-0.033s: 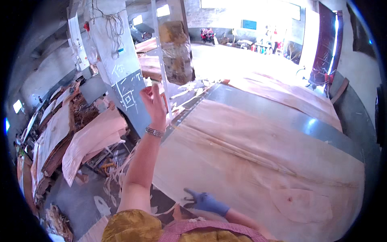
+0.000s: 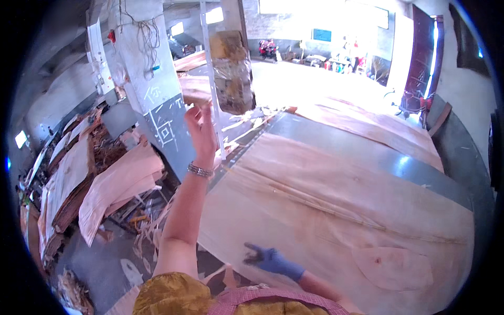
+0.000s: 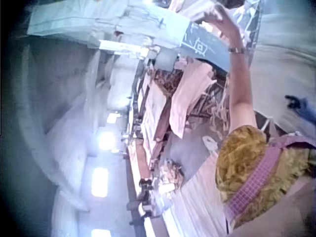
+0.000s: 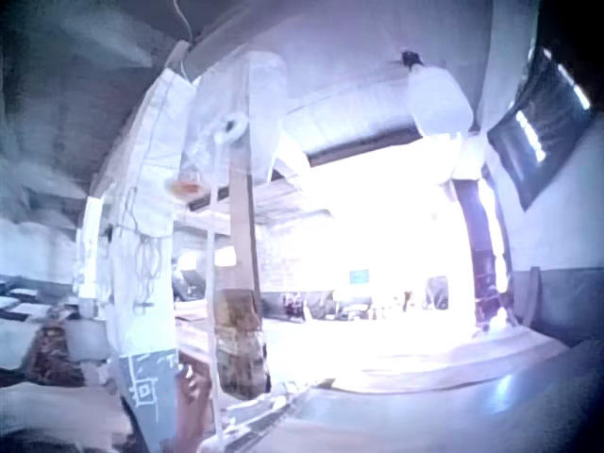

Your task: The person trims the edges of thin wood veneer sheets using a hand tool, applies pieces of tape to repair a split in a sheet, and then gathers and rolls several sheets together by hand.

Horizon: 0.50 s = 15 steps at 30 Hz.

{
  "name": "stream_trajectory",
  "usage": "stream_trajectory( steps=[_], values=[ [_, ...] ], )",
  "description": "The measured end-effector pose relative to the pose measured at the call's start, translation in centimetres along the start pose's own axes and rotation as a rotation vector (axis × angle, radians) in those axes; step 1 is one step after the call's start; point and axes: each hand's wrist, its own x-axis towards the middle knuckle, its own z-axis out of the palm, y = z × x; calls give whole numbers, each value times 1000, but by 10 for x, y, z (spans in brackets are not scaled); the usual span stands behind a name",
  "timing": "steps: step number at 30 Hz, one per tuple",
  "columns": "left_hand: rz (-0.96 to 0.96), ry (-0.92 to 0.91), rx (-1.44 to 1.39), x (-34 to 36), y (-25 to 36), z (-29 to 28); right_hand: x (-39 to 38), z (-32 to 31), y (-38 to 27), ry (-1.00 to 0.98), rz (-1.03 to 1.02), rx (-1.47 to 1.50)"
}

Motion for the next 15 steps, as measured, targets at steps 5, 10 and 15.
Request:
stream_trajectory(
  steps=[5, 10, 15],
  values=[
    [92, -325, 261, 35, 29, 2, 54, -83, -165, 408, -416, -576],
    [418, -405, 167, 6, 38, -44, 148, -96, -384, 990, -832, -958],
    [548, -581, 106, -43, 38, -99, 251, -123, -510, 1332, -995, -1524]
  ],
)
